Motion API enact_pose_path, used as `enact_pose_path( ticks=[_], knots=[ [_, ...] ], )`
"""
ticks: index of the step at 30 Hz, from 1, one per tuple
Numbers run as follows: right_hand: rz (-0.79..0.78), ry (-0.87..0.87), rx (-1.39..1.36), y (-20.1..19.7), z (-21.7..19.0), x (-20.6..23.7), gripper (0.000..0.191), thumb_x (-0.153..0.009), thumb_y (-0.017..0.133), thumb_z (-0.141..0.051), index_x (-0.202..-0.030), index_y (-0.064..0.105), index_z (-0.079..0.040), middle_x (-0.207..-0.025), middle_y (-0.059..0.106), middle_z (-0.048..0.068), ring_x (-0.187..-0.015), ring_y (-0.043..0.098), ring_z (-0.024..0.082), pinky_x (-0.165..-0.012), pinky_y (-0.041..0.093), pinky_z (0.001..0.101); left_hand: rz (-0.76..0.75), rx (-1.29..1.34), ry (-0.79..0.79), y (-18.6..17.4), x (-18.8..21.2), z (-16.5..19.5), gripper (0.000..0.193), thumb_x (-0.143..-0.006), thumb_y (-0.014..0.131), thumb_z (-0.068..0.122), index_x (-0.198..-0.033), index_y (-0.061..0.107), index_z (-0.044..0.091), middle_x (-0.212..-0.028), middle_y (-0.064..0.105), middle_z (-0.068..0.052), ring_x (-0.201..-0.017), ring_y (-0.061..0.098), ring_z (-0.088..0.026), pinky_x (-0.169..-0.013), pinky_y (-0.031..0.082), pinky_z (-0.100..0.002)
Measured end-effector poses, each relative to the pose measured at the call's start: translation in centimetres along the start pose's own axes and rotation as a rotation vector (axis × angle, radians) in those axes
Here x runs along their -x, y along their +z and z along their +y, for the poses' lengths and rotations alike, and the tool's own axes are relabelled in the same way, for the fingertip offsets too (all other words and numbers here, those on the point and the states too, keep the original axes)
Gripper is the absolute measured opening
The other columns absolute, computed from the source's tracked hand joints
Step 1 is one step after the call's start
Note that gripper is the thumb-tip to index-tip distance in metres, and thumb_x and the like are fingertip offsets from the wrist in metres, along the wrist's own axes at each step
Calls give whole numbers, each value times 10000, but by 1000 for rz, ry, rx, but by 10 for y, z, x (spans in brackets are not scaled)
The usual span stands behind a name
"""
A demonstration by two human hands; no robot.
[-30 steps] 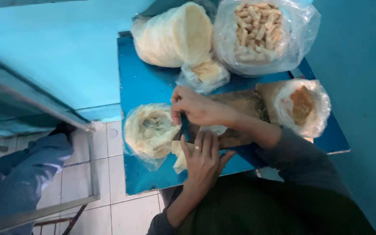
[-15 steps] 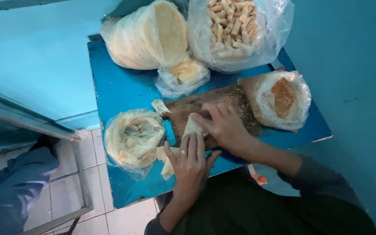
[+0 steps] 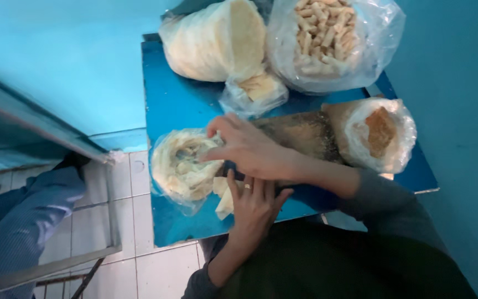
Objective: The person takes thin square dough wrappers from a plastic-lined bowl, places a pinch of brown filling from a bag onto each wrapper, and folds the wrapper by hand into a triangular filled pastry on a wooden board. Folded pastries are set aside and finished pieces accumulate in a plastic bag beside the work area.
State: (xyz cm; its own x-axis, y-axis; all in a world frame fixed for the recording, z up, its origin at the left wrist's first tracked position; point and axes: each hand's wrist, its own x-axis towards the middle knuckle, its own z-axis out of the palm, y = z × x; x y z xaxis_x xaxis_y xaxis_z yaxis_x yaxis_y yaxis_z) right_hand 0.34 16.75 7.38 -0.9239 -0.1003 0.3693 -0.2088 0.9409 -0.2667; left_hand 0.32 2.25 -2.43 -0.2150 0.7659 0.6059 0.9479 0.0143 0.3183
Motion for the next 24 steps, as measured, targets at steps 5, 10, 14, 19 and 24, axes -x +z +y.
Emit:
enact_pose_path(
  ticks=[5, 10, 14, 19, 24],
  knots=[
    [23, -125, 129, 45, 6, -39, 343, -769, 693, -102, -1079, 772, -227, -1202, 506, 124, -1136, 463, 326, -827, 410, 436, 56, -28, -1, 13, 1, 3, 574, -882, 757, 428, -1198, 683, -45, -1240, 612, -285, -1208, 571, -442, -1049, 290, -761],
    [0, -114, 278, 51, 14, -41, 86, -779, 707, -212, -847, 740, -172, -1164, 500, 100, -1140, 467, 305, -834, 403, 424, 60, 11, 26, 12, 0, 3, 603, -887, 776, 393, -1195, 668, -114, -1195, 618, -279, -1211, 582, -441, -1100, 336, -712],
    [-43, -92, 29, 40, 22, -32, 76, -696, 736, -155, -749, 706, -201, -1143, 499, 96, -1114, 463, 315, -847, 400, 435, 36, 38, 36, 6, -3, 4, 548, -908, 776, 374, -1155, 674, -104, -1179, 618, -268, -1213, 589, -429, -1124, 355, -674],
    [-109, 57, -270, 22, 19, -24, 291, -732, 650, 78, -854, 707, -179, -1144, 508, 58, -1117, 491, 279, -946, 435, 392, 28, 14, 30, -2, -8, 5, 532, -921, 767, 383, -1137, 677, -95, -1147, 633, -270, -1171, 606, -431, -1125, 372, -640],
    [-85, 119, -292, -23, 20, 28, 411, -692, 616, 122, -931, 744, -188, -1146, 535, 74, -1132, 544, 280, -989, 425, 419, 43, 4, 13, -13, -8, 5, 529, -933, 758, 402, -1167, 687, -67, -1157, 659, -230, -1201, 621, -379, -1128, 353, -638]
  ],
)
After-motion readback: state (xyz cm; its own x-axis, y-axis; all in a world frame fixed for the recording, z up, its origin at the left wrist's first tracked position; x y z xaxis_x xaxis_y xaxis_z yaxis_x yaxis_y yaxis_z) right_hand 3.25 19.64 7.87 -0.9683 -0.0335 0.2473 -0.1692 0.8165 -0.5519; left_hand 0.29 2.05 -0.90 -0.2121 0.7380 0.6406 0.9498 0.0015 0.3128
